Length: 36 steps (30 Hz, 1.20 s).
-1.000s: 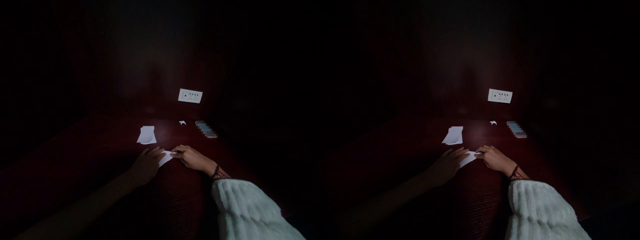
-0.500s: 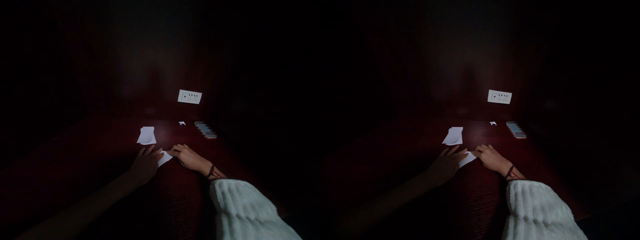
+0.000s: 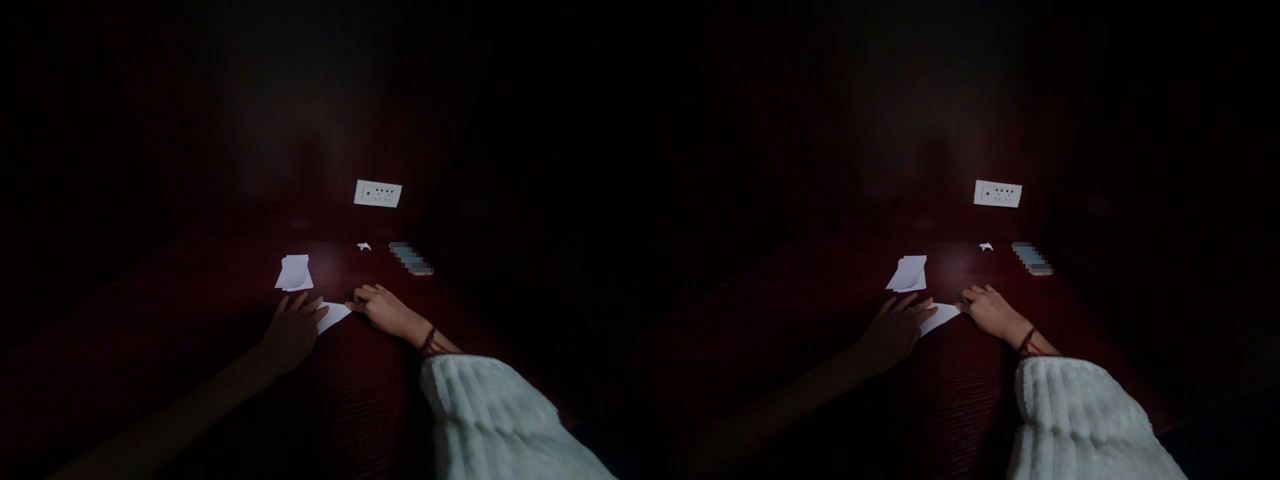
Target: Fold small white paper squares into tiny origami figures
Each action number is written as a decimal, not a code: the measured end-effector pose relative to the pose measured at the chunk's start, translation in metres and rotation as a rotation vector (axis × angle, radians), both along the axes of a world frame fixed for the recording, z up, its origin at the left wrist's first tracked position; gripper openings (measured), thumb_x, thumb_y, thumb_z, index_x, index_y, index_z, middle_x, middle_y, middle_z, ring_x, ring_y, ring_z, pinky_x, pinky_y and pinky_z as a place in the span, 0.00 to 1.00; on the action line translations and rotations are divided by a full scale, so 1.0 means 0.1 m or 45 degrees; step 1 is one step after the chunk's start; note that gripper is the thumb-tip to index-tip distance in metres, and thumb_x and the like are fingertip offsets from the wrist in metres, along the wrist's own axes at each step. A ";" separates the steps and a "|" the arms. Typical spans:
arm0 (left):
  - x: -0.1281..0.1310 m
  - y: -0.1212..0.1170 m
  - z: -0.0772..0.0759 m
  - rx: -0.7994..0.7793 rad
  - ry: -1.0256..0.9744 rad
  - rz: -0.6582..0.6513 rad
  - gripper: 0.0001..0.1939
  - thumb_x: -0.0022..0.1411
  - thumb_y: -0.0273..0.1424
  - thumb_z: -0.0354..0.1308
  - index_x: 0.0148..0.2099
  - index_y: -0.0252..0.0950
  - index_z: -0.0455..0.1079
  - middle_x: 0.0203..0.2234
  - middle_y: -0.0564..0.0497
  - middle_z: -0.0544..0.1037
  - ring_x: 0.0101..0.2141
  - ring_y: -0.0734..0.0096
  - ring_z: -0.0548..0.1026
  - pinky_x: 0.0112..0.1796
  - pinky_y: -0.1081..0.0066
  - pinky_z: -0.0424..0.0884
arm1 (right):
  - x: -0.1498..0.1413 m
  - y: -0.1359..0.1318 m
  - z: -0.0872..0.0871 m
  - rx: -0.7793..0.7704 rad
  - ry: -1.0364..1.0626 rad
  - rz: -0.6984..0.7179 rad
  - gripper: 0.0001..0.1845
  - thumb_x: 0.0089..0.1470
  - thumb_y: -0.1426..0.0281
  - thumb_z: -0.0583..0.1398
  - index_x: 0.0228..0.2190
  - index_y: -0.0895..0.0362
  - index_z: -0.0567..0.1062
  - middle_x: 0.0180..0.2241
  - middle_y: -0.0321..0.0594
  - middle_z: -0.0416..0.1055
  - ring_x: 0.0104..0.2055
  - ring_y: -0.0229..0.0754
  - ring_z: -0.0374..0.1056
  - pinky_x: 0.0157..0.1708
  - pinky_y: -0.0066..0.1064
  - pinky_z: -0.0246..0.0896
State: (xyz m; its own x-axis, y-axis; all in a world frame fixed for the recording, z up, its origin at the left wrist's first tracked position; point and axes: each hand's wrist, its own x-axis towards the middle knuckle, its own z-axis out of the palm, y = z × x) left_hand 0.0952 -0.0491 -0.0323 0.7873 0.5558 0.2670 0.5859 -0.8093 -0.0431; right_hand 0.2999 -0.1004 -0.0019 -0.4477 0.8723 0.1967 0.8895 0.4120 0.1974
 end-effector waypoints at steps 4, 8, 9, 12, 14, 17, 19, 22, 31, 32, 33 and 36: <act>0.01 0.04 -0.06 0.017 -0.021 -0.001 0.23 0.53 0.25 0.42 0.52 0.42 0.54 0.52 0.52 0.56 0.51 0.55 0.50 0.46 0.51 0.44 | 0.15 -0.01 0.01 -0.030 -0.015 -0.019 0.14 0.53 0.70 0.47 0.34 0.57 0.70 0.32 0.42 0.63 0.37 0.40 0.56 0.36 0.34 0.49; 0.01 0.05 -0.10 0.030 -0.073 -0.007 0.21 0.54 0.25 0.41 0.52 0.40 0.55 0.51 0.50 0.57 0.52 0.58 0.49 0.47 0.53 0.44 | 0.27 0.04 -0.03 -0.007 0.138 -0.021 0.12 0.46 0.78 0.51 0.28 0.56 0.73 0.33 0.40 0.64 0.38 0.39 0.57 0.39 0.33 0.49; 0.01 0.05 -0.10 0.031 -0.087 -0.013 0.21 0.54 0.25 0.41 0.51 0.39 0.55 0.51 0.49 0.57 0.52 0.58 0.48 0.47 0.53 0.44 | 0.27 0.05 -0.05 0.038 0.235 -0.028 0.13 0.44 0.80 0.51 0.27 0.57 0.73 0.34 0.39 0.64 0.38 0.38 0.57 0.40 0.33 0.49; -0.01 0.02 -0.05 0.034 -0.139 -0.051 0.19 0.54 0.26 0.42 0.50 0.39 0.57 0.49 0.49 0.59 0.52 0.60 0.48 0.48 0.55 0.43 | 0.22 0.09 -0.08 0.139 0.533 -0.018 0.16 0.45 0.80 0.49 0.35 0.57 0.70 0.35 0.39 0.63 0.39 0.36 0.58 0.40 0.30 0.52; -0.01 -0.01 0.00 0.041 -0.185 -0.078 0.18 0.54 0.26 0.43 0.48 0.39 0.59 0.47 0.48 0.62 0.52 0.60 0.49 0.48 0.55 0.43 | 0.15 0.11 -0.10 0.120 0.654 -0.004 0.15 0.48 0.77 0.49 0.37 0.57 0.69 0.35 0.40 0.62 0.39 0.35 0.59 0.40 0.29 0.53; -0.01 -0.05 0.05 0.035 -0.251 -0.130 0.15 0.55 0.27 0.43 0.46 0.39 0.61 0.42 0.48 0.65 0.50 0.61 0.53 0.48 0.56 0.44 | 0.04 0.12 -0.12 0.029 0.692 -0.013 0.13 0.49 0.70 0.51 0.38 0.57 0.68 0.35 0.40 0.62 0.39 0.36 0.59 0.40 0.29 0.53; 0.00 -0.05 0.06 0.014 -0.279 -0.164 0.15 0.54 0.28 0.44 0.45 0.39 0.61 0.40 0.49 0.65 0.48 0.62 0.55 0.48 0.57 0.45 | -0.01 0.13 -0.14 -0.030 0.669 -0.044 0.13 0.47 0.67 0.54 0.37 0.57 0.68 0.36 0.40 0.61 0.40 0.38 0.58 0.39 0.30 0.53; 0.01 -0.03 0.04 -0.007 -0.307 -0.185 0.16 0.53 0.29 0.46 0.46 0.39 0.60 0.39 0.50 0.65 0.46 0.63 0.58 0.48 0.58 0.47 | -0.07 0.14 -0.14 -0.088 0.650 -0.066 0.09 0.46 0.67 0.55 0.31 0.56 0.69 0.36 0.39 0.60 0.40 0.38 0.58 0.38 0.31 0.52; 0.03 0.05 0.09 -0.073 -0.563 -0.088 0.08 0.58 0.30 0.43 0.36 0.38 0.62 0.33 0.52 0.65 0.37 0.69 0.63 0.41 0.65 0.56 | -0.23 0.00 0.03 0.104 0.753 -0.001 0.04 0.47 0.71 0.53 0.27 0.58 0.67 0.36 0.39 0.60 0.40 0.38 0.56 0.39 0.31 0.47; 0.03 0.05 0.11 -0.079 -0.590 -0.079 0.08 0.58 0.29 0.43 0.34 0.37 0.63 0.32 0.53 0.65 0.36 0.70 0.63 0.40 0.65 0.57 | -0.25 -0.02 0.05 0.131 0.740 0.013 0.04 0.48 0.71 0.53 0.27 0.58 0.67 0.36 0.39 0.60 0.40 0.38 0.56 0.40 0.31 0.47; 0.03 0.04 0.14 -0.083 -0.610 -0.076 0.08 0.58 0.28 0.43 0.33 0.37 0.63 0.32 0.52 0.65 0.35 0.70 0.63 0.39 0.65 0.58 | -0.27 -0.04 0.07 0.153 0.725 0.028 0.04 0.48 0.71 0.53 0.27 0.58 0.67 0.36 0.39 0.60 0.41 0.38 0.55 0.41 0.32 0.46; 0.04 -0.01 0.22 -0.077 -0.623 -0.114 0.07 0.56 0.28 0.44 0.32 0.36 0.63 0.34 0.51 0.63 0.38 0.68 0.62 0.39 0.65 0.59 | -0.32 -0.07 0.11 0.198 0.692 0.069 0.05 0.48 0.71 0.52 0.29 0.57 0.68 0.38 0.39 0.60 0.43 0.38 0.53 0.42 0.32 0.44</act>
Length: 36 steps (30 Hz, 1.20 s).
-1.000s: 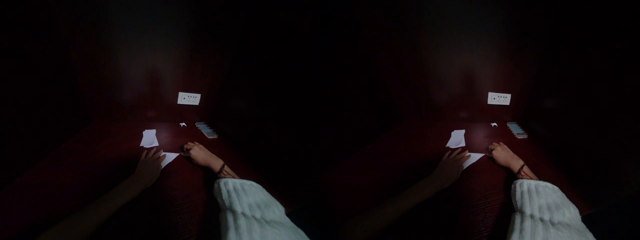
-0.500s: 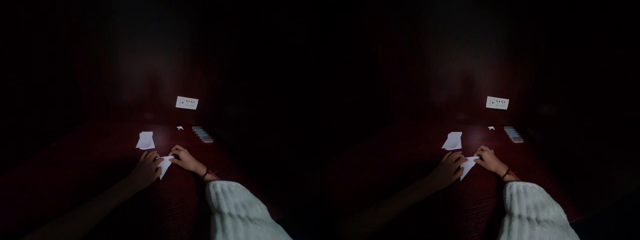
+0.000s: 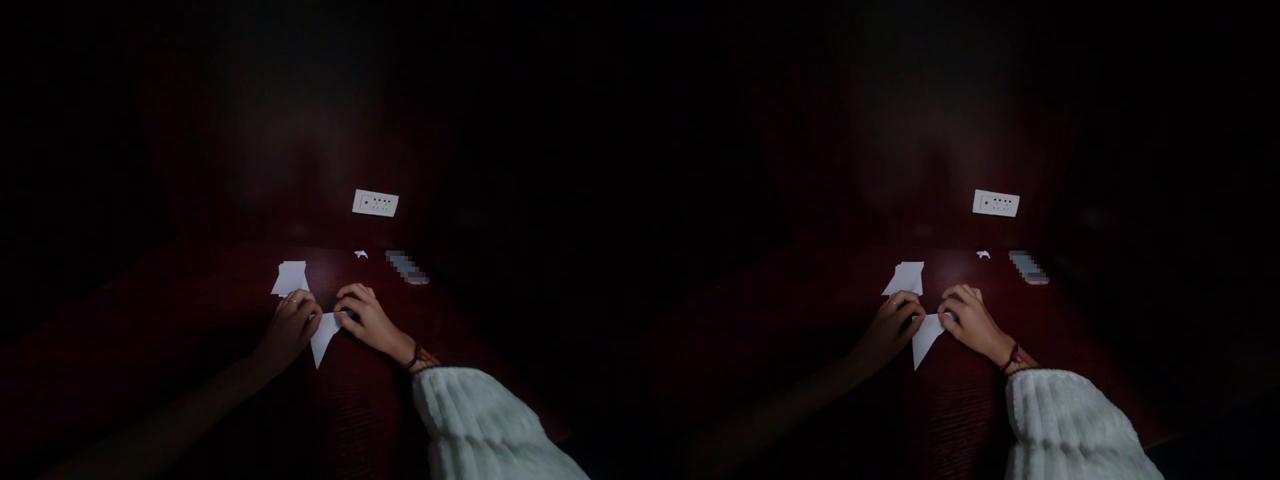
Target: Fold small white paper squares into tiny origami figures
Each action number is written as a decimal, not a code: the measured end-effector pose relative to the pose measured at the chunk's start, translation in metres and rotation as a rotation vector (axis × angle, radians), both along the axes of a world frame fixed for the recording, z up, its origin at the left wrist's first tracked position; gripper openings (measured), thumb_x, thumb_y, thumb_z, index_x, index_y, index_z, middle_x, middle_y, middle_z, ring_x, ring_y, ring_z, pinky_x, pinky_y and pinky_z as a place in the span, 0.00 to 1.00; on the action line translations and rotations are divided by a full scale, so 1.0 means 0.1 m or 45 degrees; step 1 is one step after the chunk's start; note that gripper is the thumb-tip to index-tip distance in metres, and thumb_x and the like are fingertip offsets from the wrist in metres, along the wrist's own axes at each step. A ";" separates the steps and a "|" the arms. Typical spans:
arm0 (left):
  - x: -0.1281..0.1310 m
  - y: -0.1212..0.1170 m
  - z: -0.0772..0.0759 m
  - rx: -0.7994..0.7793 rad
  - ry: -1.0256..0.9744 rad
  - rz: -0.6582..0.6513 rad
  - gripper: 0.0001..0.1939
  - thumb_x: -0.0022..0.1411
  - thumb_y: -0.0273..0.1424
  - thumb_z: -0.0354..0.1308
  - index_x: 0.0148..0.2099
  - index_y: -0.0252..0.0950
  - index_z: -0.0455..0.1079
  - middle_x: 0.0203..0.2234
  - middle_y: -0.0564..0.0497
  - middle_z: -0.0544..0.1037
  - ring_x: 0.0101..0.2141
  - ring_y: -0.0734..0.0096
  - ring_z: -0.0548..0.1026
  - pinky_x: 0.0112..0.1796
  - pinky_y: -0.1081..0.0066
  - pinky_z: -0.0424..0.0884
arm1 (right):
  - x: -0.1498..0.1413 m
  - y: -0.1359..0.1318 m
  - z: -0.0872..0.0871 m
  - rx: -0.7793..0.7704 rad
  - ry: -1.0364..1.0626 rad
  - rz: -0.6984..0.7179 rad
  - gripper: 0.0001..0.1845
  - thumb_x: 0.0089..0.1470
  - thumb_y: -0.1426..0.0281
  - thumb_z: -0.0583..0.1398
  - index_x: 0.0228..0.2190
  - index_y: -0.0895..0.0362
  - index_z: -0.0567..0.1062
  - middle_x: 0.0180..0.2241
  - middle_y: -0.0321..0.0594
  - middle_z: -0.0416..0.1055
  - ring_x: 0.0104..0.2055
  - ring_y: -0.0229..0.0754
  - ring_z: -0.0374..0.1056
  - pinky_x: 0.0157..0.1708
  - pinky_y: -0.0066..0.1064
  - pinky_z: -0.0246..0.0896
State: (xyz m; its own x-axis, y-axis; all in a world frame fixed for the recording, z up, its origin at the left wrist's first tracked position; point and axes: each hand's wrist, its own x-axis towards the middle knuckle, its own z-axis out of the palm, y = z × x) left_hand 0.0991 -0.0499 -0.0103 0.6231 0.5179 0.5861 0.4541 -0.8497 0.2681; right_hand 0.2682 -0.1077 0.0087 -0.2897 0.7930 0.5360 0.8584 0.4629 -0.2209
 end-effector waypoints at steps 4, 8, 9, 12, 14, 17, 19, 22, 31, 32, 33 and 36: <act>0.01 -0.08 0.11 0.081 0.023 -0.069 0.07 0.56 0.26 0.45 0.32 0.36 0.64 0.37 0.49 0.62 0.44 0.66 0.58 0.44 0.64 0.55 | -0.07 -0.03 0.04 0.002 -0.015 0.068 0.06 0.48 0.71 0.52 0.29 0.57 0.67 0.39 0.39 0.60 0.43 0.38 0.53 0.43 0.32 0.43; 0.01 -0.11 0.14 0.157 0.014 -0.092 0.06 0.55 0.26 0.45 0.32 0.35 0.64 0.37 0.49 0.62 0.45 0.65 0.58 0.45 0.63 0.54 | -0.09 -0.05 0.08 -0.041 -0.031 0.107 0.04 0.48 0.72 0.52 0.28 0.58 0.66 0.38 0.39 0.60 0.42 0.38 0.54 0.43 0.33 0.43; 0.01 -0.11 0.13 0.169 0.007 -0.093 0.06 0.55 0.26 0.45 0.31 0.35 0.64 0.38 0.48 0.62 0.45 0.65 0.58 0.45 0.62 0.54 | -0.07 -0.05 0.08 -0.048 -0.037 0.114 0.04 0.47 0.72 0.52 0.27 0.58 0.66 0.38 0.39 0.60 0.41 0.38 0.54 0.43 0.33 0.43; 0.00 -0.08 0.08 0.178 -0.042 -0.066 0.06 0.54 0.26 0.46 0.31 0.35 0.64 0.38 0.48 0.61 0.44 0.64 0.59 0.44 0.61 0.55 | 0.05 -0.02 0.08 -0.057 -0.052 0.112 0.03 0.46 0.73 0.52 0.25 0.58 0.66 0.37 0.38 0.60 0.41 0.38 0.55 0.42 0.32 0.44; -0.01 -0.05 0.03 0.170 -0.095 -0.019 0.06 0.53 0.25 0.46 0.31 0.36 0.64 0.39 0.48 0.61 0.44 0.63 0.59 0.44 0.61 0.56 | 0.19 0.01 0.06 -0.053 -0.043 0.075 0.02 0.45 0.74 0.53 0.24 0.58 0.65 0.37 0.39 0.59 0.41 0.39 0.55 0.42 0.33 0.45; -0.01 0.01 -0.05 0.160 -0.142 0.026 0.05 0.53 0.25 0.47 0.30 0.36 0.64 0.39 0.48 0.60 0.43 0.64 0.59 0.44 0.60 0.55 | 0.41 0.07 0.01 -0.053 -0.021 0.004 0.02 0.45 0.75 0.52 0.24 0.58 0.64 0.36 0.39 0.59 0.40 0.38 0.56 0.40 0.32 0.47; -0.01 0.04 -0.09 0.157 -0.157 0.049 0.05 0.53 0.25 0.46 0.30 0.35 0.63 0.38 0.48 0.60 0.42 0.64 0.60 0.42 0.61 0.56 | 0.52 0.10 -0.01 -0.014 0.015 -0.075 0.02 0.45 0.74 0.52 0.24 0.58 0.64 0.35 0.39 0.59 0.40 0.39 0.56 0.40 0.33 0.48; 0.00 0.06 -0.11 0.153 -0.151 0.067 0.05 0.53 0.25 0.46 0.30 0.36 0.63 0.39 0.48 0.59 0.41 0.64 0.61 0.41 0.61 0.57 | 0.50 0.08 -0.02 0.064 0.080 -0.125 0.04 0.48 0.73 0.50 0.27 0.57 0.65 0.36 0.41 0.59 0.41 0.39 0.56 0.40 0.33 0.48; 0.04 0.01 0.01 0.145 -0.081 -0.065 0.05 0.54 0.26 0.46 0.31 0.36 0.63 0.40 0.49 0.60 0.44 0.64 0.58 0.43 0.61 0.55 | -0.08 -0.05 0.09 0.000 -0.034 0.028 0.06 0.49 0.73 0.52 0.31 0.57 0.67 0.41 0.39 0.59 0.45 0.39 0.52 0.45 0.35 0.42; 0.04 0.01 0.01 0.140 -0.071 -0.073 0.05 0.54 0.26 0.46 0.31 0.36 0.63 0.40 0.49 0.60 0.45 0.64 0.58 0.44 0.61 0.55 | -0.09 -0.05 0.10 -0.003 -0.040 0.018 0.06 0.49 0.73 0.51 0.30 0.57 0.67 0.40 0.39 0.59 0.44 0.39 0.52 0.45 0.35 0.41; 0.04 0.02 0.00 0.131 -0.067 -0.081 0.05 0.54 0.26 0.46 0.31 0.36 0.63 0.40 0.49 0.59 0.45 0.64 0.57 0.44 0.61 0.55 | -0.08 -0.04 0.10 -0.004 -0.050 0.011 0.06 0.49 0.73 0.51 0.29 0.57 0.67 0.39 0.39 0.59 0.44 0.39 0.53 0.45 0.35 0.41; 0.03 0.06 -0.03 0.085 -0.079 -0.106 0.05 0.54 0.26 0.46 0.31 0.36 0.63 0.39 0.49 0.59 0.44 0.65 0.58 0.42 0.62 0.57 | -0.04 -0.04 0.09 0.013 -0.093 -0.004 0.05 0.48 0.74 0.51 0.28 0.58 0.67 0.38 0.40 0.59 0.43 0.39 0.53 0.46 0.37 0.39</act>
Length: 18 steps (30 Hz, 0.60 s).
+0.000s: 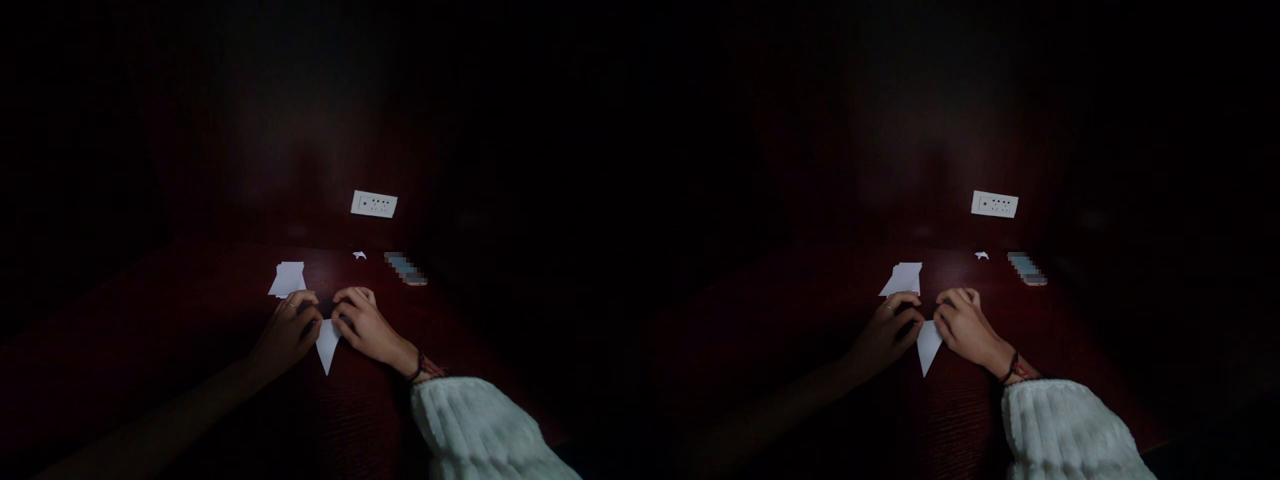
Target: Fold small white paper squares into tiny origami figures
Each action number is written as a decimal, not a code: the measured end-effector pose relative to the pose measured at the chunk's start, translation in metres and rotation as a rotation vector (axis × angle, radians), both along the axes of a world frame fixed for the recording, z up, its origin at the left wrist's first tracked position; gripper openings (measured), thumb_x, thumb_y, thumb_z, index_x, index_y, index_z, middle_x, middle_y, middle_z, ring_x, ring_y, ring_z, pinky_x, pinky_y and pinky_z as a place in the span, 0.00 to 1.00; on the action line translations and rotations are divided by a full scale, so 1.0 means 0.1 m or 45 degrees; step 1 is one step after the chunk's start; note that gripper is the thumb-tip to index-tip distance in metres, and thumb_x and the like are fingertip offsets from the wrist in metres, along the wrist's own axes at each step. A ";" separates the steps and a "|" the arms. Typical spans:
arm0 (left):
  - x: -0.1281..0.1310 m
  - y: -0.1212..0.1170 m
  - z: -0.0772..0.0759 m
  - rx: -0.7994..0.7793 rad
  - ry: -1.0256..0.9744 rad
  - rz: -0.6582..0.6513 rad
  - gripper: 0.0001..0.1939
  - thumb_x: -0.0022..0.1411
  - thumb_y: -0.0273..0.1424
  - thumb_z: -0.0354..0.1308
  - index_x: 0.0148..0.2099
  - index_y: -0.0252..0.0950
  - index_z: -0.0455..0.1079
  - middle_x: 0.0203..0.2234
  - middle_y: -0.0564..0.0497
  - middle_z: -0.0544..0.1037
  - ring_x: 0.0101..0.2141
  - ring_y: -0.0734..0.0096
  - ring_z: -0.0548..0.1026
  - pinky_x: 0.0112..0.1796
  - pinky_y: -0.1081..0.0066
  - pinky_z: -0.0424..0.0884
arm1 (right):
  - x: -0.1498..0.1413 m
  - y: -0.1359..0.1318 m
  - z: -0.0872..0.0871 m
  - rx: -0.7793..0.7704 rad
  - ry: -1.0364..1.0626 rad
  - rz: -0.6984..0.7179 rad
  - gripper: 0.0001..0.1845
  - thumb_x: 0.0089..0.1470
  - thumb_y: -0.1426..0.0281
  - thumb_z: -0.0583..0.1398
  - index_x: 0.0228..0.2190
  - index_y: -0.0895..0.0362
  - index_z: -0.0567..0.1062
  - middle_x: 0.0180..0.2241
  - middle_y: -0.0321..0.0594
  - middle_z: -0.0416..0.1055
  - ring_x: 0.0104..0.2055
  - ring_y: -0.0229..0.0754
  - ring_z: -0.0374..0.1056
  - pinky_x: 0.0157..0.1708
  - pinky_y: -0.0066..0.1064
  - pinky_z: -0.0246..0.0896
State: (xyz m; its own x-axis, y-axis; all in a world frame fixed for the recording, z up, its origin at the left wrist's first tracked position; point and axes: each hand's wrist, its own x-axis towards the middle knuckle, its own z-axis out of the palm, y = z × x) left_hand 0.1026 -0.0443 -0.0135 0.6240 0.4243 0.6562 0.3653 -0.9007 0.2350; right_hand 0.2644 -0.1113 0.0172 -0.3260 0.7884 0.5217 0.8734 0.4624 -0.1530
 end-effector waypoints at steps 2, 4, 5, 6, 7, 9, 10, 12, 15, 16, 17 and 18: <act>-0.01 0.02 -0.02 -0.036 -0.018 -0.001 0.05 0.54 0.26 0.46 0.30 0.36 0.62 0.38 0.49 0.59 0.43 0.65 0.59 0.41 0.63 0.58 | 0.03 0.00 -0.01 0.008 -0.023 -0.008 0.06 0.49 0.74 0.51 0.28 0.58 0.67 0.38 0.40 0.59 0.43 0.39 0.53 0.47 0.39 0.37; -0.01 0.03 -0.04 -0.063 -0.038 0.009 0.05 0.54 0.26 0.46 0.30 0.36 0.62 0.38 0.49 0.59 0.41 0.66 0.60 0.41 0.64 0.59 | 0.05 0.00 -0.01 0.009 -0.028 -0.018 0.06 0.49 0.73 0.51 0.28 0.58 0.67 0.37 0.40 0.59 0.43 0.39 0.53 0.47 0.39 0.36; -0.01 0.03 -0.04 -0.072 -0.050 0.011 0.05 0.54 0.26 0.46 0.30 0.36 0.62 0.38 0.50 0.59 0.41 0.66 0.60 0.41 0.64 0.59 | 0.06 0.00 -0.01 0.006 -0.023 -0.022 0.06 0.48 0.74 0.51 0.28 0.58 0.67 0.37 0.40 0.59 0.43 0.39 0.53 0.47 0.39 0.36; -0.02 0.03 -0.04 -0.079 -0.061 0.009 0.05 0.54 0.26 0.46 0.30 0.36 0.62 0.38 0.50 0.59 0.40 0.66 0.60 0.40 0.64 0.59 | 0.06 0.00 -0.01 0.004 -0.013 -0.025 0.05 0.48 0.74 0.51 0.28 0.58 0.67 0.37 0.39 0.59 0.43 0.39 0.53 0.47 0.39 0.36; -0.02 0.03 -0.04 -0.086 -0.071 0.004 0.05 0.54 0.26 0.46 0.30 0.36 0.62 0.38 0.50 0.59 0.40 0.67 0.60 0.40 0.64 0.59 | 0.06 0.00 -0.01 -0.001 0.004 -0.025 0.05 0.48 0.74 0.51 0.27 0.58 0.67 0.37 0.39 0.59 0.42 0.39 0.53 0.47 0.39 0.37; -0.02 0.03 -0.04 -0.106 -0.094 0.002 0.05 0.55 0.26 0.45 0.30 0.36 0.62 0.37 0.51 0.59 0.40 0.68 0.61 0.40 0.65 0.59 | 0.07 0.01 -0.03 -0.007 0.058 -0.020 0.04 0.47 0.74 0.52 0.27 0.57 0.67 0.36 0.38 0.60 0.42 0.39 0.54 0.46 0.37 0.39; -0.02 0.03 -0.04 -0.121 -0.102 0.004 0.05 0.55 0.27 0.45 0.31 0.36 0.62 0.37 0.51 0.59 0.39 0.68 0.61 0.40 0.66 0.59 | 0.08 0.03 -0.04 -0.010 0.097 -0.020 0.04 0.47 0.74 0.52 0.27 0.57 0.67 0.35 0.38 0.60 0.41 0.38 0.54 0.45 0.36 0.41; -0.01 0.03 -0.04 -0.155 -0.111 0.013 0.05 0.56 0.27 0.45 0.33 0.37 0.62 0.37 0.51 0.59 0.39 0.69 0.61 0.41 0.66 0.59 | 0.09 0.06 -0.07 -0.005 0.203 -0.042 0.04 0.47 0.74 0.52 0.26 0.57 0.67 0.34 0.38 0.61 0.39 0.38 0.56 0.42 0.33 0.45; -0.01 0.04 -0.05 -0.177 -0.123 0.009 0.05 0.54 0.29 0.49 0.35 0.37 0.61 0.38 0.51 0.59 0.41 0.69 0.60 0.42 0.66 0.58 | 0.12 0.11 -0.12 -0.017 0.368 -0.083 0.05 0.48 0.73 0.51 0.25 0.58 0.67 0.30 0.37 0.62 0.34 0.36 0.58 0.35 0.28 0.51; 0.00 0.04 -0.06 -0.177 -0.127 0.001 0.05 0.53 0.29 0.50 0.35 0.37 0.61 0.39 0.51 0.59 0.41 0.69 0.60 0.42 0.66 0.58 | 0.13 0.12 -0.13 -0.023 0.404 -0.089 0.06 0.49 0.73 0.51 0.25 0.58 0.67 0.28 0.37 0.62 0.32 0.35 0.58 0.33 0.27 0.51; 0.00 0.05 -0.06 -0.177 -0.126 -0.009 0.03 0.53 0.28 0.50 0.33 0.37 0.62 0.39 0.52 0.59 0.41 0.69 0.60 0.42 0.67 0.58 | 0.14 0.12 -0.13 -0.027 0.423 -0.088 0.06 0.49 0.73 0.51 0.25 0.58 0.67 0.26 0.36 0.62 0.30 0.35 0.58 0.32 0.26 0.52; -0.01 0.05 -0.07 -0.177 -0.124 -0.018 0.02 0.53 0.28 0.50 0.32 0.37 0.62 0.40 0.52 0.59 0.41 0.69 0.60 0.42 0.67 0.58 | 0.14 0.11 -0.13 -0.025 0.422 -0.083 0.07 0.50 0.72 0.50 0.25 0.58 0.67 0.25 0.36 0.63 0.29 0.35 0.58 0.31 0.26 0.51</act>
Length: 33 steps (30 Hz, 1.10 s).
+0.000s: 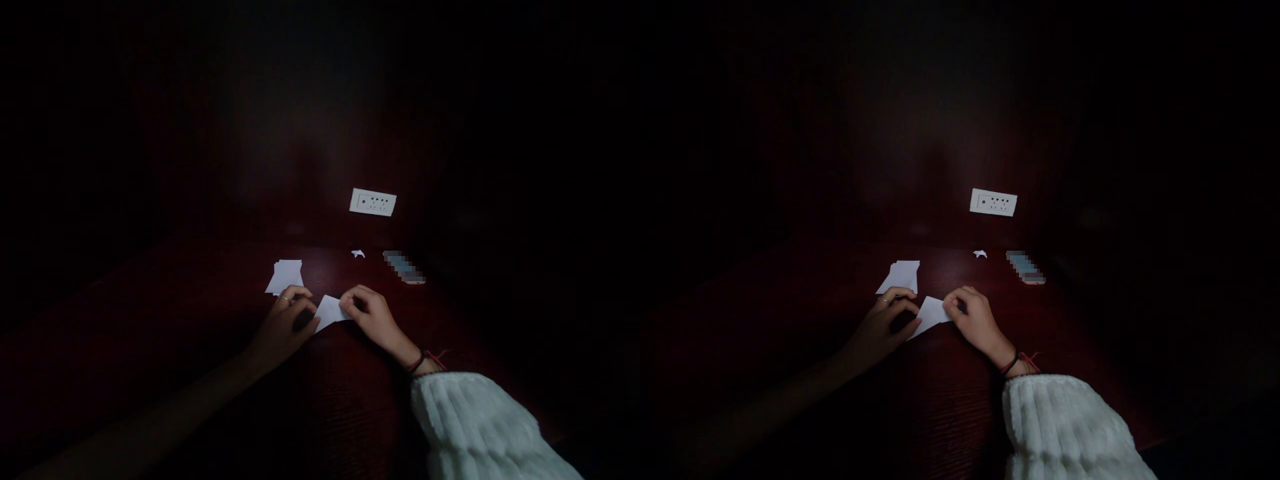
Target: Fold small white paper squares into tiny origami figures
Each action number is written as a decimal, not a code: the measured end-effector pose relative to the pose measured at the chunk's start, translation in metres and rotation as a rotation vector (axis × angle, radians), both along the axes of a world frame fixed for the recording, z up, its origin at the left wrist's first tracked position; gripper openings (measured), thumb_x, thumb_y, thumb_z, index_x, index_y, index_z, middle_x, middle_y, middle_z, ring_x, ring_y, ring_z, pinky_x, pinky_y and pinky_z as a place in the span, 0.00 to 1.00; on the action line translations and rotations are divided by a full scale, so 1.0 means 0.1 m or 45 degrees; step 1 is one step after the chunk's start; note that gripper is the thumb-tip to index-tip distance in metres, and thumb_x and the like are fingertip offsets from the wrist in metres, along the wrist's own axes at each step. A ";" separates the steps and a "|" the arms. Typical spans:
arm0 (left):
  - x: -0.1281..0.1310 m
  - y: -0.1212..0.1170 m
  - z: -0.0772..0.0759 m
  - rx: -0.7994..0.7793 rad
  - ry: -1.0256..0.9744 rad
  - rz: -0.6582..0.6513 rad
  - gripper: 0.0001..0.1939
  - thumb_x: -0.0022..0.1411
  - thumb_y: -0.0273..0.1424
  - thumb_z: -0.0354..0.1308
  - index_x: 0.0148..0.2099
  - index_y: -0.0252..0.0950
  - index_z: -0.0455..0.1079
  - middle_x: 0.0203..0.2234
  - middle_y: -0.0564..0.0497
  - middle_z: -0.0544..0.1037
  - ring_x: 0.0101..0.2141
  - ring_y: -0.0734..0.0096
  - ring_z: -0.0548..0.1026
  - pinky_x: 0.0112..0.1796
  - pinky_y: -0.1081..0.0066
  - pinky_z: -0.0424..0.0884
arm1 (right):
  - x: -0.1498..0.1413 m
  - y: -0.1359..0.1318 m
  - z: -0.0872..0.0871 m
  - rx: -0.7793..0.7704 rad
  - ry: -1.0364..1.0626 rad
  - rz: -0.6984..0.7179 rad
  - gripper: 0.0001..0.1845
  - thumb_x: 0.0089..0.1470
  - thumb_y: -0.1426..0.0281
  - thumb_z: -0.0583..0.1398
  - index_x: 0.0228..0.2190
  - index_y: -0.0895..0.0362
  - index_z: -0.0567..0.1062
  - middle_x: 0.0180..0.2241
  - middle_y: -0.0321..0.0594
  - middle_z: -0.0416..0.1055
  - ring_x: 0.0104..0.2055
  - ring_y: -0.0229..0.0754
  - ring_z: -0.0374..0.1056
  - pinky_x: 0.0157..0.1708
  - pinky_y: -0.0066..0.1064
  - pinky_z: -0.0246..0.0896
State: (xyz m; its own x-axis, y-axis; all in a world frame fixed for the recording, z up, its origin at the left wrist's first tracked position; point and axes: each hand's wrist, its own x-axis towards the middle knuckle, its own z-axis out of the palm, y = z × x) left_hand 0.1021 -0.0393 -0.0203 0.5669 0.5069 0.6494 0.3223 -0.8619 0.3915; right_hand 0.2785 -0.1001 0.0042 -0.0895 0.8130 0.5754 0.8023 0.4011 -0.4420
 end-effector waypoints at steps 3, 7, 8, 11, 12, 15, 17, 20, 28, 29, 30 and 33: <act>-0.02 0.01 0.00 0.019 -0.004 0.007 0.03 0.54 0.26 0.48 0.30 0.36 0.62 0.39 0.52 0.59 0.41 0.70 0.61 0.41 0.67 0.59 | 0.02 -0.05 0.04 0.044 -0.103 0.030 0.08 0.50 0.70 0.51 0.27 0.58 0.68 0.26 0.37 0.64 0.32 0.36 0.57 0.35 0.29 0.49; -0.06 0.02 0.00 0.147 0.044 -0.006 0.06 0.53 0.25 0.47 0.32 0.37 0.63 0.39 0.52 0.61 0.41 0.68 0.61 0.41 0.65 0.58 | 0.09 -0.10 0.07 0.026 -0.369 0.173 0.09 0.50 0.73 0.51 0.31 0.55 0.70 0.32 0.38 0.65 0.38 0.38 0.56 0.39 0.32 0.45; -0.07 0.02 -0.01 0.175 0.099 -0.051 0.07 0.52 0.24 0.47 0.33 0.38 0.64 0.38 0.52 0.62 0.41 0.68 0.61 0.41 0.65 0.58 | 0.12 -0.10 0.06 0.001 -0.429 0.209 0.09 0.50 0.74 0.51 0.32 0.55 0.71 0.32 0.38 0.65 0.38 0.38 0.56 0.40 0.33 0.45; -0.08 0.01 -0.02 0.187 0.321 -0.227 0.09 0.50 0.22 0.47 0.32 0.39 0.64 0.34 0.54 0.65 0.38 0.69 0.63 0.40 0.65 0.57 | 0.19 -0.05 0.00 -0.128 -0.574 0.317 0.11 0.46 0.78 0.53 0.29 0.54 0.72 0.31 0.36 0.66 0.38 0.37 0.56 0.39 0.33 0.45; -0.08 0.01 -0.02 0.180 0.378 -0.264 0.09 0.50 0.22 0.47 0.32 0.39 0.64 0.33 0.54 0.66 0.37 0.69 0.63 0.40 0.65 0.57 | 0.20 -0.04 -0.03 -0.169 -0.599 0.339 0.11 0.45 0.79 0.53 0.28 0.54 0.72 0.31 0.35 0.66 0.37 0.36 0.57 0.39 0.32 0.45; -0.07 0.00 -0.01 0.160 0.455 -0.273 0.10 0.52 0.21 0.45 0.32 0.39 0.64 0.30 0.55 0.67 0.34 0.71 0.64 0.40 0.64 0.56 | 0.21 0.02 -0.09 -0.192 -0.556 0.280 0.14 0.44 0.82 0.51 0.28 0.54 0.72 0.31 0.35 0.65 0.36 0.35 0.57 0.38 0.31 0.47; -0.07 0.00 -0.01 0.154 0.474 -0.249 0.10 0.53 0.22 0.44 0.32 0.38 0.63 0.28 0.55 0.67 0.32 0.72 0.64 0.39 0.65 0.57 | 0.20 0.05 -0.12 -0.162 -0.468 0.162 0.15 0.45 0.81 0.51 0.33 0.54 0.70 0.34 0.37 0.64 0.38 0.36 0.57 0.38 0.31 0.48; -0.06 -0.01 -0.01 0.151 0.491 -0.230 0.09 0.53 0.22 0.44 0.30 0.37 0.63 0.26 0.55 0.67 0.30 0.72 0.64 0.37 0.67 0.57 | 0.19 0.09 -0.17 -0.192 -0.414 0.040 0.15 0.47 0.73 0.53 0.40 0.55 0.66 0.37 0.40 0.62 0.41 0.39 0.55 0.39 0.34 0.49; -0.04 -0.01 -0.06 0.119 0.379 -0.197 0.09 0.54 0.24 0.45 0.37 0.39 0.62 0.35 0.54 0.66 0.34 0.72 0.64 0.38 0.68 0.58 | 0.22 0.13 -0.21 -0.383 -0.351 0.046 0.11 0.46 0.66 0.56 0.34 0.56 0.69 0.30 0.38 0.64 0.35 0.37 0.59 0.34 0.31 0.51; -0.04 0.00 -0.06 0.120 0.377 -0.187 0.10 0.54 0.25 0.46 0.39 0.39 0.61 0.36 0.54 0.66 0.36 0.71 0.64 0.39 0.67 0.58 | 0.22 0.12 -0.20 -0.391 -0.336 0.046 0.10 0.45 0.66 0.56 0.33 0.57 0.69 0.29 0.38 0.64 0.34 0.36 0.59 0.33 0.30 0.51; -0.04 0.00 -0.05 0.122 0.381 -0.174 0.11 0.53 0.26 0.47 0.41 0.39 0.61 0.37 0.53 0.65 0.37 0.70 0.64 0.39 0.66 0.58 | 0.21 0.12 -0.19 -0.395 -0.325 0.047 0.09 0.45 0.67 0.56 0.32 0.57 0.69 0.28 0.37 0.64 0.33 0.36 0.59 0.33 0.29 0.51; -0.05 0.02 -0.06 0.137 0.386 -0.099 0.14 0.53 0.29 0.49 0.44 0.39 0.59 0.39 0.51 0.64 0.40 0.67 0.62 0.41 0.64 0.57 | 0.20 0.12 -0.19 -0.380 -0.311 0.039 0.06 0.45 0.70 0.56 0.28 0.57 0.70 0.27 0.37 0.64 0.32 0.35 0.59 0.31 0.27 0.51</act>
